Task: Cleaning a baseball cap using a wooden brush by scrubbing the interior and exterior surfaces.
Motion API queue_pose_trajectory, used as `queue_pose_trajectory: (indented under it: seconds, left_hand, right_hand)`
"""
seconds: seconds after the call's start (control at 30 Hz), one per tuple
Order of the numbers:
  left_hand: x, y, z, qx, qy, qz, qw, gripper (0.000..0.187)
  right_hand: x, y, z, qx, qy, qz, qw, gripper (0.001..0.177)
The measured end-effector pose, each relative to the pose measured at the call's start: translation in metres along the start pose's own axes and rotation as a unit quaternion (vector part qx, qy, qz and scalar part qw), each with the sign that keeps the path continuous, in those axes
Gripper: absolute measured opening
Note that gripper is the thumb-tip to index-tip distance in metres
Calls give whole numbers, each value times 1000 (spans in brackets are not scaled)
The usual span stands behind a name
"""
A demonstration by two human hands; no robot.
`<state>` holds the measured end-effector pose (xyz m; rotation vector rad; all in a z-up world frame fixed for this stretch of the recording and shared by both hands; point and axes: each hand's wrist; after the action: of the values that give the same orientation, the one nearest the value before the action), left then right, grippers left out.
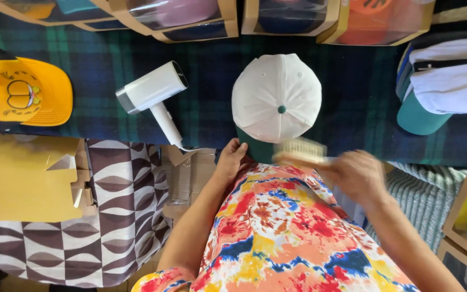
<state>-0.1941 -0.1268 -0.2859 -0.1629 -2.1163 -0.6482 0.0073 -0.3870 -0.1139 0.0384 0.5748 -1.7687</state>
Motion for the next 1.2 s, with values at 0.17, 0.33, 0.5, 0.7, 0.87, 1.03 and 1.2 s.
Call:
queue_pose_trajectory:
  seconds: [0.17,0.33,0.5,0.7,0.87,1.03,1.2]
  left_hand:
    - [12,2,-2,-13,-6,-23,1000,14]
    - [65,53,-47,-298,196,-9,934,38]
    - [103,109,-125,-465,199,-638,581,33]
    - [57,88,-130,-485,213,-703,475,25]
    - [46,80,-123,-477,219,-713,465,27]
    - [39,78,-122,-478,221,-718,454,26]
    - [41,81,-121,-478,227,-718,452,28]
  right_hand:
    - [-30,55,-19,19,57,-111,992,20]
    - [-57,23,9,49,38,-184,981,19]
    - [-89,36,12,-51,101,-94,989,34]
    - [-133,-10,56,-68,44,65,995,25]
    - [-161,25,61,-76,65,63,993,27]
    - [-178,36,52,-70,-4,107,992,27]
    - [-188,105,21,-34,-22,3,999,36]
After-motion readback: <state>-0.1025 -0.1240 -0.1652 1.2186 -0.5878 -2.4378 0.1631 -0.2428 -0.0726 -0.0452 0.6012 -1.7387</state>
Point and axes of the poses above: each hand's wrist, its own x-axis away from the middle knuckle, its own z-axis out of the back of the hand, y = z × x, and after that the axes turned 15 degrees about z, right-handed
